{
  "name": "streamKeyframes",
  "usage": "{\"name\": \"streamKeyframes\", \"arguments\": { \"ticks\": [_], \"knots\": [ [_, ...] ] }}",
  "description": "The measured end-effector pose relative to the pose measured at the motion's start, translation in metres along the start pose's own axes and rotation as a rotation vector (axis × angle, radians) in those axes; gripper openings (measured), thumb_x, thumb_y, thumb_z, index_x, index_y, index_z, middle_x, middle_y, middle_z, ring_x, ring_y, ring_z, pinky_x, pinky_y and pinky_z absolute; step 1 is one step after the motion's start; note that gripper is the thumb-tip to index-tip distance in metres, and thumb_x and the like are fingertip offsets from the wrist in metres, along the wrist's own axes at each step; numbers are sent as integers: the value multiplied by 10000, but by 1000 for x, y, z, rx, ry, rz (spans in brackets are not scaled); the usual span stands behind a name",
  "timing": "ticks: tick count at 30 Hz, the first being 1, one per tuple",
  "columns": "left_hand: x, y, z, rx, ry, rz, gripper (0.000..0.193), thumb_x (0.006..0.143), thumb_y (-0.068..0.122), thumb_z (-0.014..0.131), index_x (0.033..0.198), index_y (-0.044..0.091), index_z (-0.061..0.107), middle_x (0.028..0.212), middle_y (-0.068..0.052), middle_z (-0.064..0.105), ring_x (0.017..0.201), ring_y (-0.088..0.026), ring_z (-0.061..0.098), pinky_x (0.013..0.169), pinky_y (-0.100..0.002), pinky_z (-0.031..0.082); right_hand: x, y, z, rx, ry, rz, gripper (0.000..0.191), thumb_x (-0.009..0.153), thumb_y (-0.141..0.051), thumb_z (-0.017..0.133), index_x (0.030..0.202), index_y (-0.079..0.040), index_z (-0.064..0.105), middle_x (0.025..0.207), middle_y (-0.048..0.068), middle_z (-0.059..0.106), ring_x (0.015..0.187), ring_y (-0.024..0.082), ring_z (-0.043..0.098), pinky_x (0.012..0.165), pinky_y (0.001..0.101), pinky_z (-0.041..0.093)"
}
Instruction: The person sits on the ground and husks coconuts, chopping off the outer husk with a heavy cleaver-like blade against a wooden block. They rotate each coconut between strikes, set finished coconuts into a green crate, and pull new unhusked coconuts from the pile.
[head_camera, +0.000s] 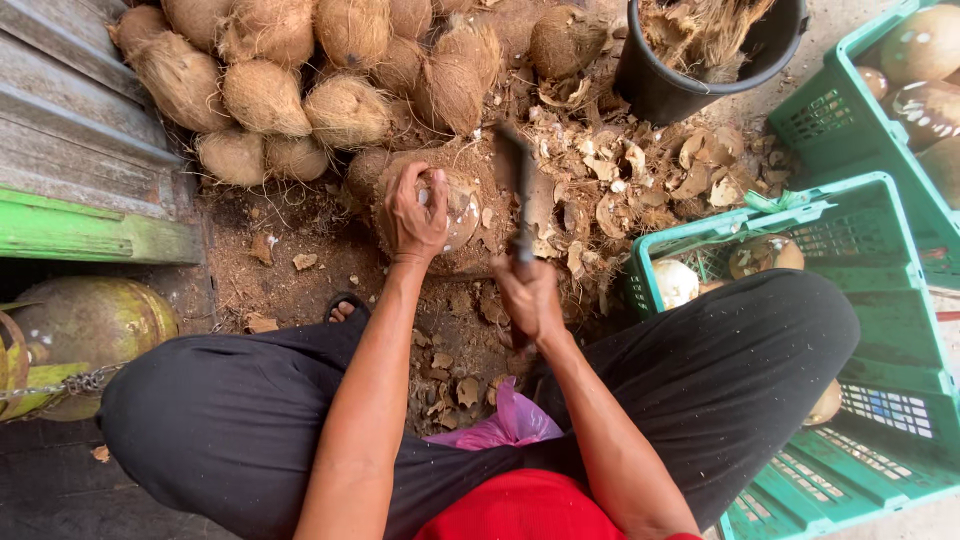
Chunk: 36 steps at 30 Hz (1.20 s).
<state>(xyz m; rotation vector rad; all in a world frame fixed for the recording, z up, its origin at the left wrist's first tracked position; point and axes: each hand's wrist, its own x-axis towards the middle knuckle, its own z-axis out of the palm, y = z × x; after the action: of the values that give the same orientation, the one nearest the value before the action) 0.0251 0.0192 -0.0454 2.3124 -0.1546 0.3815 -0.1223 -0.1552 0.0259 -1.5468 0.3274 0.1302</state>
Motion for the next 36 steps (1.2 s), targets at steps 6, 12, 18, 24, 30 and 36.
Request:
{"name": "streamKeyframes", "arguments": {
  "ticks": [6, 12, 18, 24, 30, 36],
  "knots": [
    [-3, 3, 2, -146, 94, 116, 385, 1073, 487, 438, 941, 159, 590, 834, -33, 624, 752, -181, 567, 730, -354, 488, -2, 1, -6, -114, 35, -68, 465, 990, -327, 654, 600, -141, 484, 514, -15, 519, 383, 92, 438, 339, 293, 371],
    [1, 0, 1, -30, 39, 19, 375, 1037, 478, 459, 931, 149, 605, 832, -41, 637, 724, -193, 557, 636, -352, 456, 2, 7, 0, -204, 45, 59, 414, 1002, -366, 628, 667, -132, 563, 534, -4, 509, 397, 102, 430, 349, 295, 380],
    [-5, 14, 0, -352, 132, 70, 360, 1088, 429, 524, 983, 92, 597, 865, -75, 632, 801, -222, 608, 748, -388, 494, 3, 22, -3, -203, 41, -29, 384, 1015, -366, 639, 767, -76, 595, 585, 1, 542, 444, 96, 484, 367, 289, 407],
    [-2, 22, -10, -12, 44, -111, 314, 1001, 364, 559, 948, 69, 654, 836, -128, 646, 758, -300, 619, 656, -449, 481, 14, 11, 2, -392, -67, 353, 280, 1016, -328, 590, 821, -141, 666, 565, 0, 522, 420, 120, 412, 367, 295, 340],
    [0, 31, -17, -231, 118, -7, 349, 1058, 367, 560, 986, 35, 642, 884, -115, 680, 819, -258, 654, 729, -421, 510, 9, -5, -2, -305, 23, 171, 342, 980, -306, 672, 748, -76, 569, 544, -12, 511, 437, 116, 481, 391, 295, 389],
    [-6, 10, -8, -146, 144, 57, 364, 1083, 407, 495, 962, 84, 612, 847, -61, 632, 767, -207, 621, 694, -359, 498, 10, 34, 3, -141, 24, 146, 353, 999, -316, 625, 745, -85, 547, 558, -6, 511, 417, 131, 461, 362, 309, 414]
  ]
}}
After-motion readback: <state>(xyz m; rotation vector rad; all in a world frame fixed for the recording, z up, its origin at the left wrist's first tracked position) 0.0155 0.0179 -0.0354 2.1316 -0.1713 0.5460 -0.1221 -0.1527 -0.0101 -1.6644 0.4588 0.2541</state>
